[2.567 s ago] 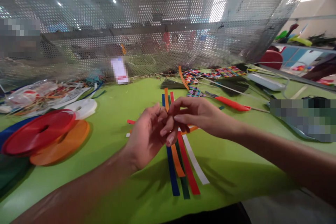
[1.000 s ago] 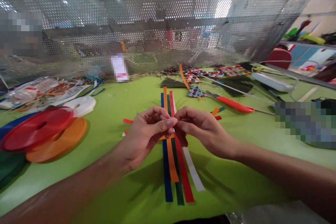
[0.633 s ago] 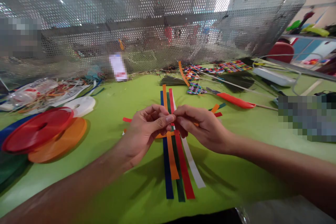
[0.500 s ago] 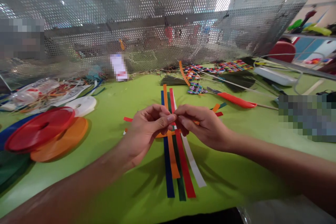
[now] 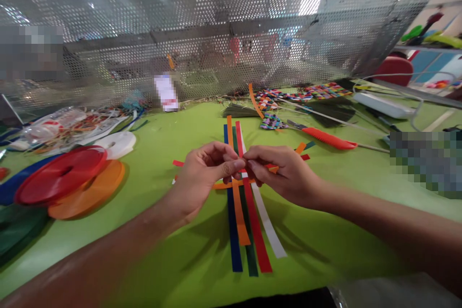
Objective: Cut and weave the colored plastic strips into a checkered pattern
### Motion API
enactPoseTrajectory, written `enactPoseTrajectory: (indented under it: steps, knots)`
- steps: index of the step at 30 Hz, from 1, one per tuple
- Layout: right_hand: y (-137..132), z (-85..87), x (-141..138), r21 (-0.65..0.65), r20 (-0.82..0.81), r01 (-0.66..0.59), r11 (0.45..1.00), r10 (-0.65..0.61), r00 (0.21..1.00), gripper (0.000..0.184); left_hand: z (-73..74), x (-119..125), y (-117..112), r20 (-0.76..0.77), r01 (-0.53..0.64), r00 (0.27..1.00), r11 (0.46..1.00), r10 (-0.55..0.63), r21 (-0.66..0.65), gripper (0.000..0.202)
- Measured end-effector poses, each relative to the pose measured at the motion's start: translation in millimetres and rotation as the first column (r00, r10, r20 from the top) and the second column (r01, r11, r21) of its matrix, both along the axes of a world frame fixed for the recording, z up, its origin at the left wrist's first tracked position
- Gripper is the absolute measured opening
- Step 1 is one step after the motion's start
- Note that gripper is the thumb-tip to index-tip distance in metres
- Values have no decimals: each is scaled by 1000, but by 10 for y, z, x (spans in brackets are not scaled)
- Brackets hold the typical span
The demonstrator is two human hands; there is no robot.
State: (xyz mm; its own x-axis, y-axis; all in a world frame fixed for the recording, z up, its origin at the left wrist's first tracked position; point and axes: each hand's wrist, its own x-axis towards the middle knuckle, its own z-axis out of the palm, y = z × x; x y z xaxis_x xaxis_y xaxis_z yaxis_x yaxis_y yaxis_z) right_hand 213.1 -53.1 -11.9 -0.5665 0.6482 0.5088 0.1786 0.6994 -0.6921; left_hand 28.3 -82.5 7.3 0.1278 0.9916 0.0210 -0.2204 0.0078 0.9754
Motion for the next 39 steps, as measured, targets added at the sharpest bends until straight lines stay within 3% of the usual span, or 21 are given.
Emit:
enactPoseTrajectory:
  steps: [7, 17, 27, 34, 37, 39]
  knots:
    - [8, -27, 27, 295, 110, 68, 953, -104, 989, 18, 1, -29, 17, -125, 108, 987, 993, -103, 39, 27]
    - [-34, -6, 19, 378, 64, 112, 919, -147, 987, 24, -8, -19, -2, -168, 140, 977, 989, -129, 53, 30]
    - [-8, -19, 30, 344, 14, 196, 918, -214, 977, 16, -44, -32, -27, -204, 133, 973, 986, -112, 95, 19]
    - [156, -73, 65, 320, 14, 356, 878, -380, 925, 17, -40, -28, -30, -216, 103, 972, 994, -93, 34, 18]
    - [202, -48, 62, 209, -59, 374, 904, -370, 927, 14, -28, -30, -8, -215, 39, 976, 999, -29, 39, 17]
    - [199, -17, 46, 3, -92, 268, 963, -267, 959, 16, -19, -33, 10, -173, -11, 985, 999, 18, 42, 14]
